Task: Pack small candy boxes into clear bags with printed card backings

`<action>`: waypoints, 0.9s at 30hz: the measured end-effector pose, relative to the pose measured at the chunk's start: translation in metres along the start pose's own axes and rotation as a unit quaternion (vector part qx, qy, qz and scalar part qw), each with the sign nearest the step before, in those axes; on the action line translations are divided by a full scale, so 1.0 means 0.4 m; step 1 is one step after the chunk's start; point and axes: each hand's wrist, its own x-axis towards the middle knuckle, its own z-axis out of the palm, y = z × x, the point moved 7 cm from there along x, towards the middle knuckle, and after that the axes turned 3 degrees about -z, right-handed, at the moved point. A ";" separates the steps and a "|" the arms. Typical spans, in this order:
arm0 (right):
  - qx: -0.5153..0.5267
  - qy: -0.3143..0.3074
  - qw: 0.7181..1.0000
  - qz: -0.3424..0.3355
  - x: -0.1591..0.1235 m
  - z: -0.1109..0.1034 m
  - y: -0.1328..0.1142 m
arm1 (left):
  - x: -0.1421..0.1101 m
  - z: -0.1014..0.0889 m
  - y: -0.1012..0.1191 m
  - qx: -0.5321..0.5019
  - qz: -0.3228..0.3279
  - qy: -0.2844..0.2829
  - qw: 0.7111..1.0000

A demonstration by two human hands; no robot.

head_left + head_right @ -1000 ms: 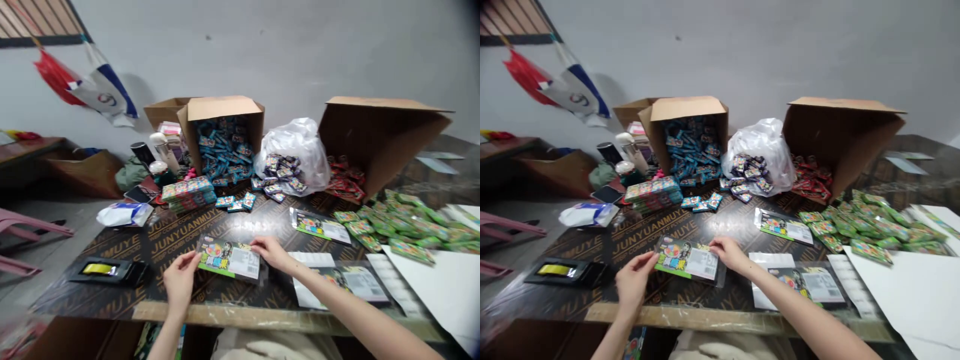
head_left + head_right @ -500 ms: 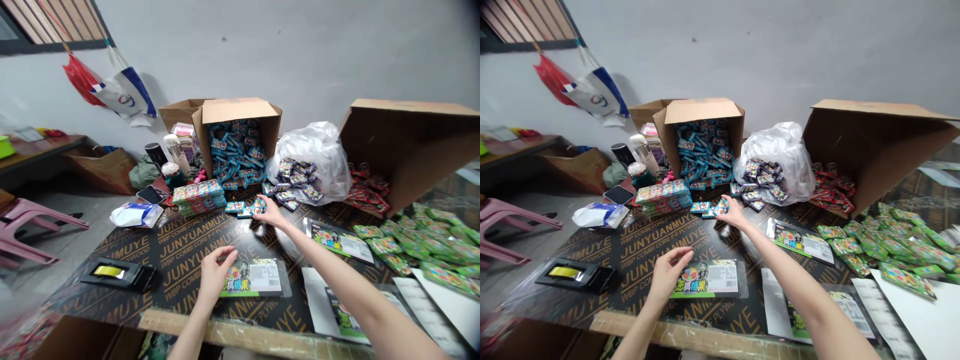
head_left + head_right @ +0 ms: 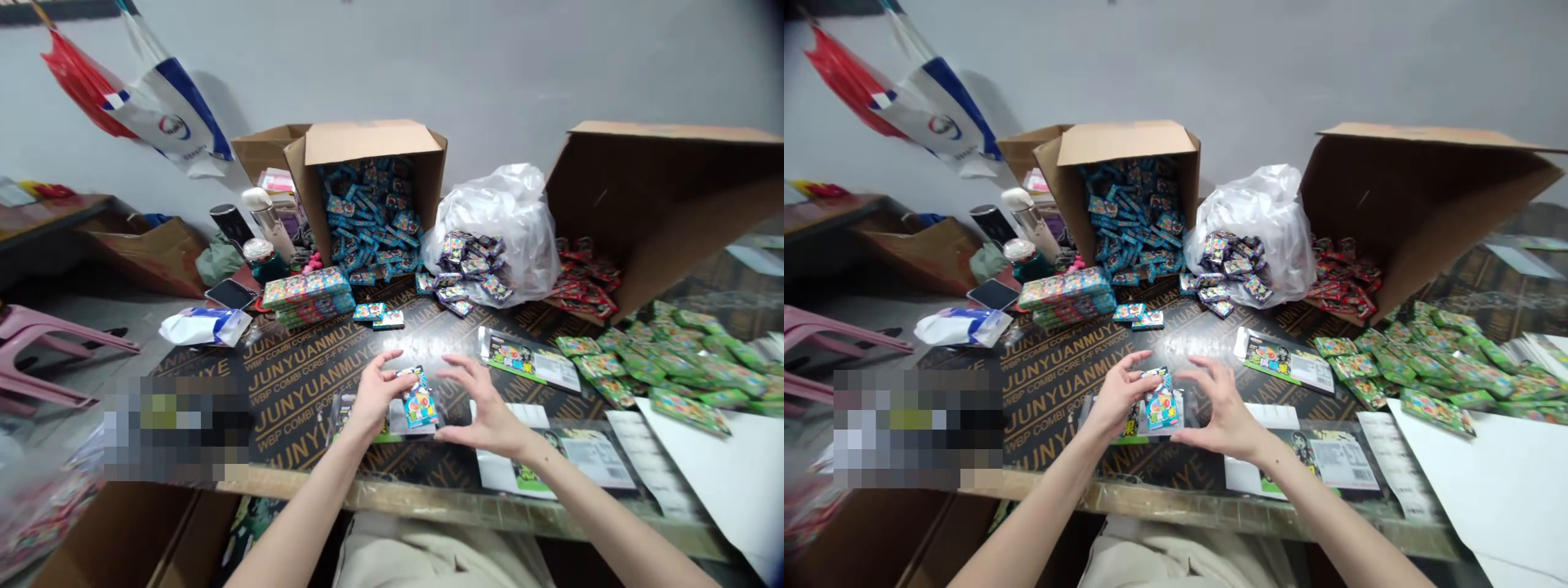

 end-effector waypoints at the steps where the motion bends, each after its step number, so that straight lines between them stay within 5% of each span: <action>1: -0.001 -0.008 1.000 -0.019 -0.008 -0.001 -0.010 | -0.004 0.017 -0.006 0.016 -0.006 -0.016 1.000; 4: 0.003 -0.040 0.997 -0.068 -0.021 0.012 -0.030 | -0.019 0.055 -0.019 0.088 -0.007 -0.064 0.994; 7: -0.033 -0.001 0.998 -0.056 -0.033 0.000 0.003 | -0.036 0.054 -0.005 0.255 0.082 -0.101 0.958; 10: -0.094 0.043 0.995 -0.005 -0.054 -0.018 0.073 | -0.057 0.033 -0.007 0.500 0.197 -0.120 0.834; 12: -0.116 0.037 0.992 0.016 -0.069 -0.012 0.111 | -0.062 0.015 -0.035 0.606 0.217 -0.130 0.754; 14: -0.123 0.017 0.992 0.023 -0.080 0.004 0.131 | -0.064 0.005 -0.058 0.643 0.223 -0.130 0.721; 20: -0.061 -0.022 0.998 0.017 -0.088 0.044 0.112 | -0.072 0.011 -0.049 0.616 0.262 -0.104 0.736; 27: -0.010 -0.018 1.000 0.000 -0.076 0.023 0.097 | -0.079 0.006 -0.034 0.584 0.256 -0.108 0.763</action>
